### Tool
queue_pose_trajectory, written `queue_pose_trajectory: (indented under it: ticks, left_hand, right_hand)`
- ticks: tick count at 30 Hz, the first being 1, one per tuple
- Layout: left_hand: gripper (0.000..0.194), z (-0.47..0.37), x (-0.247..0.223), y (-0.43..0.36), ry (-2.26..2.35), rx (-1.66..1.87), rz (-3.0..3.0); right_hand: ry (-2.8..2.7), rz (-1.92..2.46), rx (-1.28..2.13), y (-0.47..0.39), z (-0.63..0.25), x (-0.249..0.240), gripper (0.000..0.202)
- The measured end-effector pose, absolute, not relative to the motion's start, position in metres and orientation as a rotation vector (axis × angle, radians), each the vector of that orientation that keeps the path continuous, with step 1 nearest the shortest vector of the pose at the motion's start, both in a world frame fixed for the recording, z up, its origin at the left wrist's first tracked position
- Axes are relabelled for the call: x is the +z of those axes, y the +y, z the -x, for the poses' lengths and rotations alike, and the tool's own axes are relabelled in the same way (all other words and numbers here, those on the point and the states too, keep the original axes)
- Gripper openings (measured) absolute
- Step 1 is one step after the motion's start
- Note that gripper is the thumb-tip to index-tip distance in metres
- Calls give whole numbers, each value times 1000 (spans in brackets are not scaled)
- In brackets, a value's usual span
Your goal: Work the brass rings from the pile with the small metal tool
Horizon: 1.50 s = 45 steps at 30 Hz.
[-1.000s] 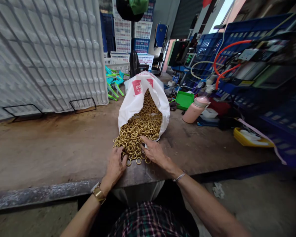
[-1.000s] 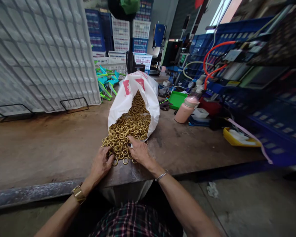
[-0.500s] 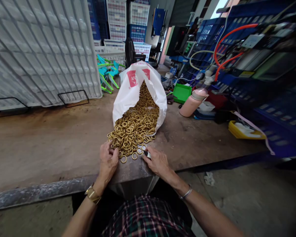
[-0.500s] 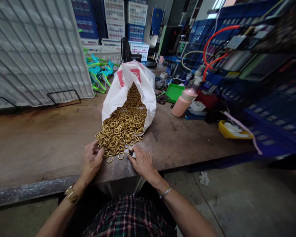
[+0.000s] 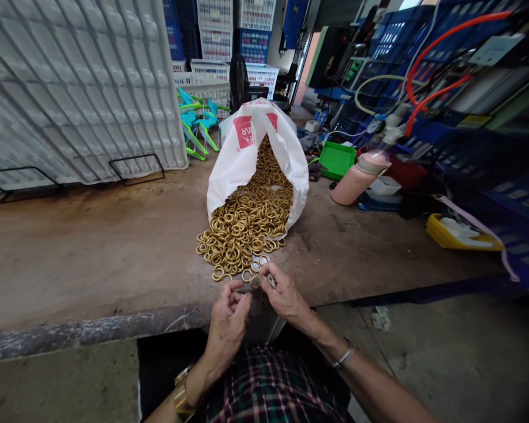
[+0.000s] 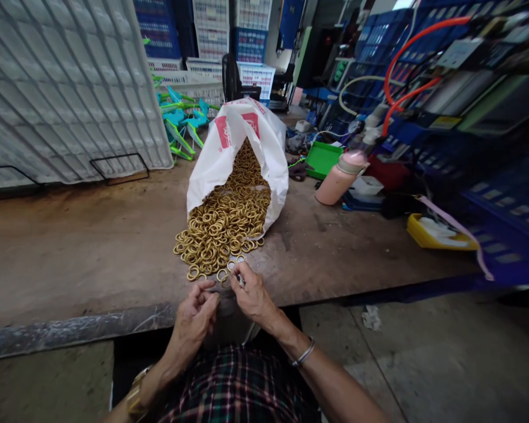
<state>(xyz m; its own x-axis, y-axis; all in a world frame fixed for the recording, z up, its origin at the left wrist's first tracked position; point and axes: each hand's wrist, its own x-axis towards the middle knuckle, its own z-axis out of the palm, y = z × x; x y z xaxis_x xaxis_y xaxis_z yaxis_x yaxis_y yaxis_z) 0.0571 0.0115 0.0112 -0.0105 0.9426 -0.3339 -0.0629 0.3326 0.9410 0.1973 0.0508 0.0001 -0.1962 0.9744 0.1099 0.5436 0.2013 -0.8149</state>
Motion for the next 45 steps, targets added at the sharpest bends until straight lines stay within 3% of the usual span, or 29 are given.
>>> queue_pose_trajectory:
  ticks: [4, 13, 20, 26, 38, 45]
  left_hand:
    - [31, -52, 15, 13, 1299, 959, -864]
    - [13, -43, 3, 15, 1374, 1240, -1280]
    - [27, -38, 9, 11, 1214, 937, -906]
    - [29, -38, 10, 10, 1034, 965, -776]
    - [24, -37, 5, 8, 1022, 959, -760]
    - [25, -36, 8, 8, 1087, 985, -840]
  right_hand:
    - [-1807, 1268, 976, 44, -183, 8, 17]
    - [-1741, 1333, 1190, 45, -172, 13, 23]
    - [-1688, 1386, 1186, 45, -169, 9, 21]
    - [-1665, 1340, 1240, 44, -170, 15, 21]
    - [-1680, 1304, 1234, 44, -171, 14, 20]
    - [-2056, 1443, 924, 39, -175, 13, 13]
